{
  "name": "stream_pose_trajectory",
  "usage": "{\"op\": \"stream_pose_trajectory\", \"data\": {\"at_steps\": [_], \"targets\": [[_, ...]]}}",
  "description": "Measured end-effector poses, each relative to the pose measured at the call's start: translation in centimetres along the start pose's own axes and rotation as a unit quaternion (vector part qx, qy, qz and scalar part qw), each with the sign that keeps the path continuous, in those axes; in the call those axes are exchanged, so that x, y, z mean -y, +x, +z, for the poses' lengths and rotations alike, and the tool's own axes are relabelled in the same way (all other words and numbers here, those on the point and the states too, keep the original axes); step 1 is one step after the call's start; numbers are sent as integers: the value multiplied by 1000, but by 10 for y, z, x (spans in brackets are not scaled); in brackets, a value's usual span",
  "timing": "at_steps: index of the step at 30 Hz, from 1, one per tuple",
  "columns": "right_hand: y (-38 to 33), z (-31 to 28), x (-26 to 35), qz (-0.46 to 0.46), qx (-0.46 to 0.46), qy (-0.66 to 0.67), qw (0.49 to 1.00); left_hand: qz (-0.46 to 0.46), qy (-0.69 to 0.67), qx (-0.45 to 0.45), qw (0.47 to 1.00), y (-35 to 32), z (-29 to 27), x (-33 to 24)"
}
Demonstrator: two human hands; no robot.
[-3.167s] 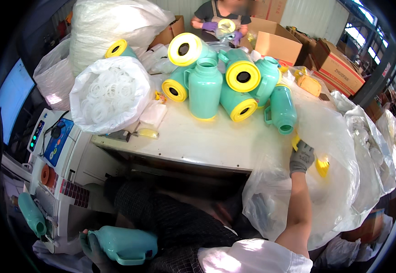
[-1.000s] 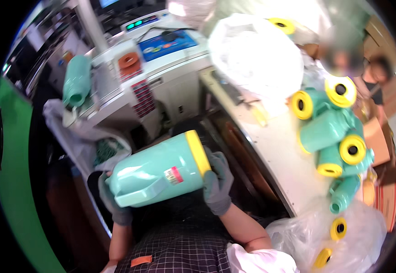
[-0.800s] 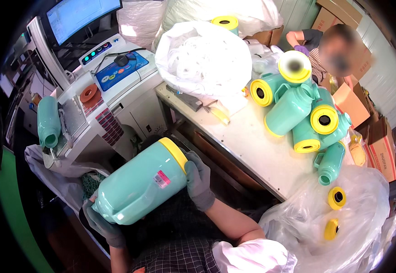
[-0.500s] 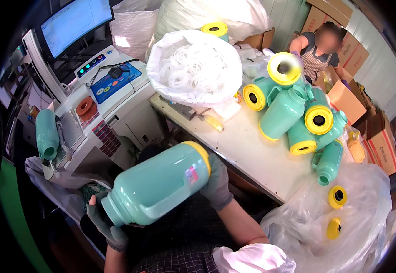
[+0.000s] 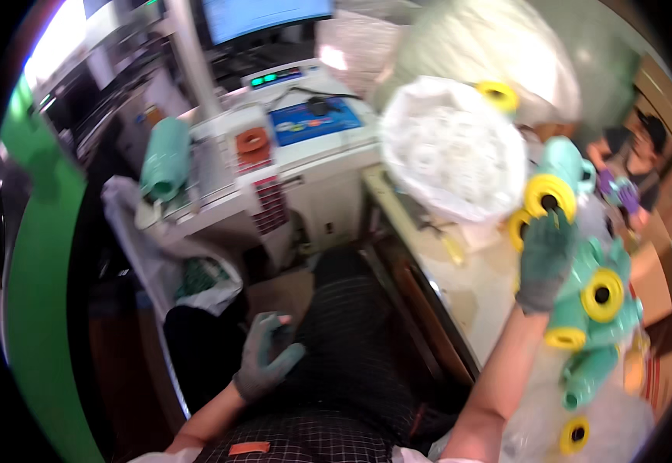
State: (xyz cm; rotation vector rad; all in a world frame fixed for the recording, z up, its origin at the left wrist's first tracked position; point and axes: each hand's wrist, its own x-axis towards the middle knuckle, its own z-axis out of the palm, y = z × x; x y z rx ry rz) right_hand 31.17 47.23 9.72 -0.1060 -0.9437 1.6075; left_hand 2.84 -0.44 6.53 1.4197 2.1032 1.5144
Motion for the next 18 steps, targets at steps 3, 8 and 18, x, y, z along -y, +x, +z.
{"op": "stream_pose_trajectory", "data": {"at_steps": [3,8,18], "targets": [[-96,79,-80,125,-101,-114,980,-47,28,34,998,-4,-1,12],[-239,136,-214,163,86,-434,882,-89,57,39,994,-20,18,56],[-220,207,-230,-160,271,-638,703,-376,-69,122,916,-60,54,179]]}}
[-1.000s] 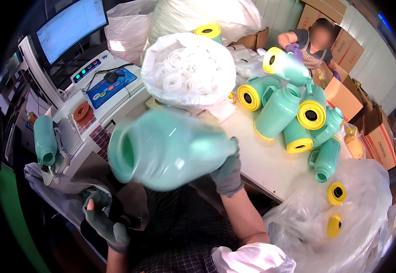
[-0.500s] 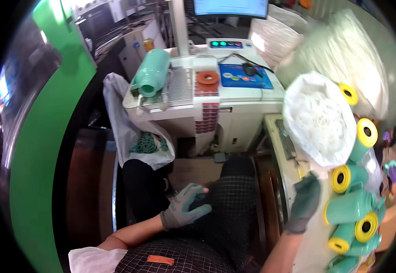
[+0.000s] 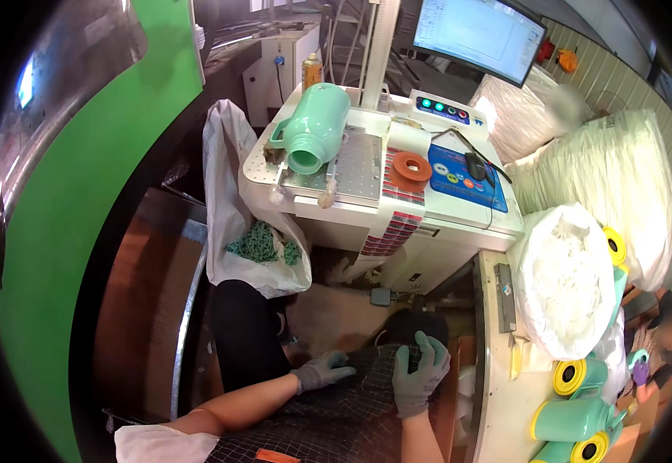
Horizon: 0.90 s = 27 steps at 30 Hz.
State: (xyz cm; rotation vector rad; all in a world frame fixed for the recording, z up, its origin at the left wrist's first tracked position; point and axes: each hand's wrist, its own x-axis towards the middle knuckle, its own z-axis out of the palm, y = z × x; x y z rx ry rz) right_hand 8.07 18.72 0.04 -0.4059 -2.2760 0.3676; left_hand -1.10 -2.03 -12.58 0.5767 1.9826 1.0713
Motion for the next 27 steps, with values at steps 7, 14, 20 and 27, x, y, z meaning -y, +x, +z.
{"op": "stream_pose_trajectory", "data": {"at_steps": [7,14,20,27], "targets": [[-1,21,-4,107,37,125,986,-19,28,52,998,-6,-4,2],[1,30,-4,159,-3,201,967,18,48,68,996,-8,-1,5],[-5,27,-25,316,-2,340,886,1,66,80,995,-6,10,10],[-6,27,-36,268,-27,312,911,6,104,78,991,2,17,12]]}}
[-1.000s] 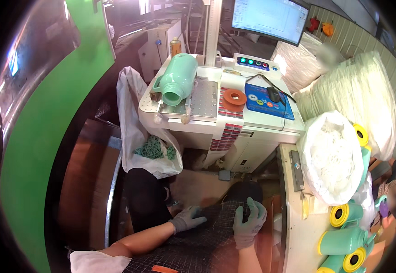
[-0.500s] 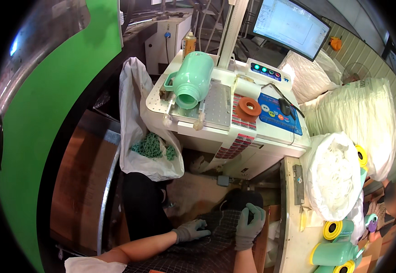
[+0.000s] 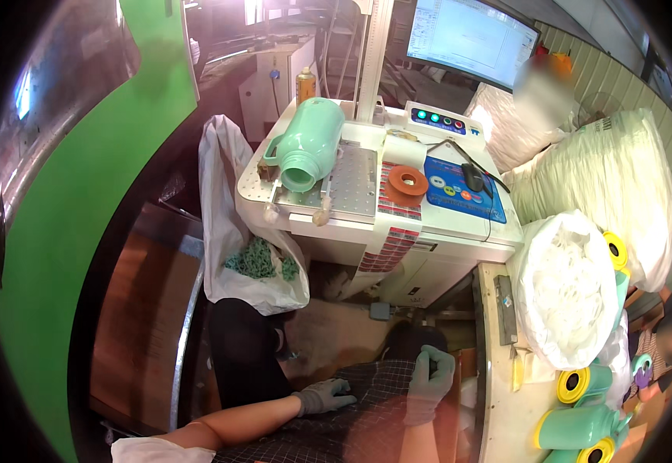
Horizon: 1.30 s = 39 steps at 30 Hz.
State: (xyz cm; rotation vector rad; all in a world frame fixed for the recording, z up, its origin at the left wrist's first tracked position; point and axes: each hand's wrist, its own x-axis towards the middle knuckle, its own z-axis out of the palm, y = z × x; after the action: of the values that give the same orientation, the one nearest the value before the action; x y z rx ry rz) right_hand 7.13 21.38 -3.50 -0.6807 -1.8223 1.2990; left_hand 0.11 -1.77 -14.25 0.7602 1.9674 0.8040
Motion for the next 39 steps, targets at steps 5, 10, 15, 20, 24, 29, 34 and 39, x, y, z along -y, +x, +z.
{"op": "stream_pose_trajectory", "data": {"at_steps": [5,10,15,20,24,29,34,39], "targets": [[1,1,6,-96,-12,-73,993,-18,14,17,1000,9,8,11],[-3,4,28,-33,-3,-43,999,-4,21,8,1000,10,10,19],[-5,4,17,-86,-16,-64,994,3,17,1,1000,8,7,19],[-6,-10,11,-115,-40,-120,985,13,-9,33,999,12,7,9],[4,-1,28,-174,-22,-181,968,49,-9,28,998,22,15,36],[15,-19,23,-132,-41,-188,972,114,41,16,993,43,15,21],[10,5,36,-165,0,-154,974,87,4,10,996,-7,-11,1],[-14,-43,7,-131,-45,-178,974,313,79,-277,905,-77,-95,-85]]}}
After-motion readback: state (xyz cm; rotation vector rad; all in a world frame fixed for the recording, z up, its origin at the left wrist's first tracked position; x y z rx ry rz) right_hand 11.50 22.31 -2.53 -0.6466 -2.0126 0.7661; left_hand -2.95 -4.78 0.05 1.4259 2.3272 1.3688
